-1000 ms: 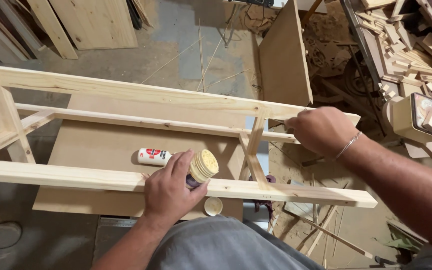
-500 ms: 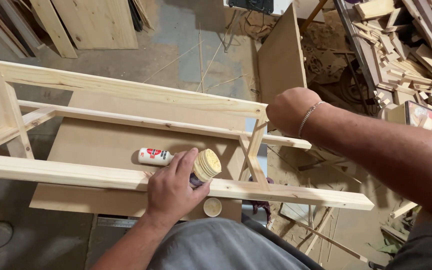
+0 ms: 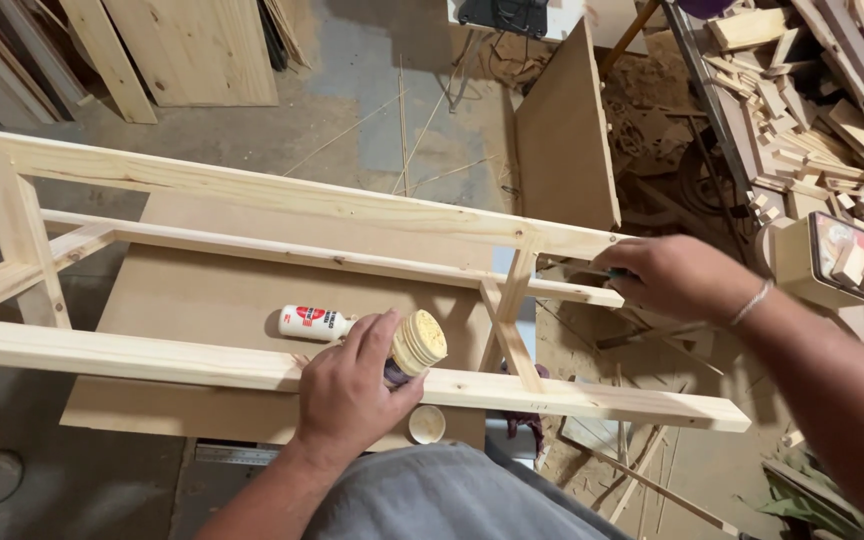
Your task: Assembling a wooden frame using a nail gun and applying wood filler to the joints
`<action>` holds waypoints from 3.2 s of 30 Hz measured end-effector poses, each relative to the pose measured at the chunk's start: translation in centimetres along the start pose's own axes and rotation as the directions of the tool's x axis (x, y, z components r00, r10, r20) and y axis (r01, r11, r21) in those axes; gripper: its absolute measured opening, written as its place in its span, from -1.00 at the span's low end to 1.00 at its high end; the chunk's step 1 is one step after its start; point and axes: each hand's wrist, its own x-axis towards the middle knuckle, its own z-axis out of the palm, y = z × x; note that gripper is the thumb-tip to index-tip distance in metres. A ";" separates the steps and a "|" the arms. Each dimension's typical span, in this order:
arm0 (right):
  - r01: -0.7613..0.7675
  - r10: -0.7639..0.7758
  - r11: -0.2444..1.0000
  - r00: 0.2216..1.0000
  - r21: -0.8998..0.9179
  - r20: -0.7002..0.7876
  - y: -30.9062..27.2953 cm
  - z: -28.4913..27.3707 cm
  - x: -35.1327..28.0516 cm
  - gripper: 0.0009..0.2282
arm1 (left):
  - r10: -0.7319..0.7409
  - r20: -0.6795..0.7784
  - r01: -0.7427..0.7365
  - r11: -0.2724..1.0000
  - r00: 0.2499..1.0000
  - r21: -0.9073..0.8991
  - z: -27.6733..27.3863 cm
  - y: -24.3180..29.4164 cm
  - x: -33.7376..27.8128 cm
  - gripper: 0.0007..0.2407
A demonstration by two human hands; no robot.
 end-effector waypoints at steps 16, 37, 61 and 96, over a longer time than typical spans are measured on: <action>0.230 -0.043 0.931 0.841 0.285 -0.539 2.7 10.9 1.4 -0.75 | -0.027 0.031 0.026 0.999 0.999 0.041 0.0 0.1 0.1 -0.44; 0.195 0.003 0.945 0.797 0.262 -0.604 -1.3 8.7 2.0 -0.70 | 0.039 -0.160 -0.041 0.999 0.986 -0.009 0.1 0.3 0.5 -0.45; 0.515 -0.496 0.844 0.641 -0.150 -0.585 -19.9 5.6 15.7 -0.79 | 0.114 -0.200 -0.178 0.924 0.973 -0.339 -1.3 -0.9 -1.2 -0.38; -0.265 0.851 0.438 0.432 0.859 -0.300 -13.4 17.4 -15.2 -0.74 | -0.053 0.109 0.082 0.955 0.993 -0.285 -8.5 -13.7 -2.5 -0.28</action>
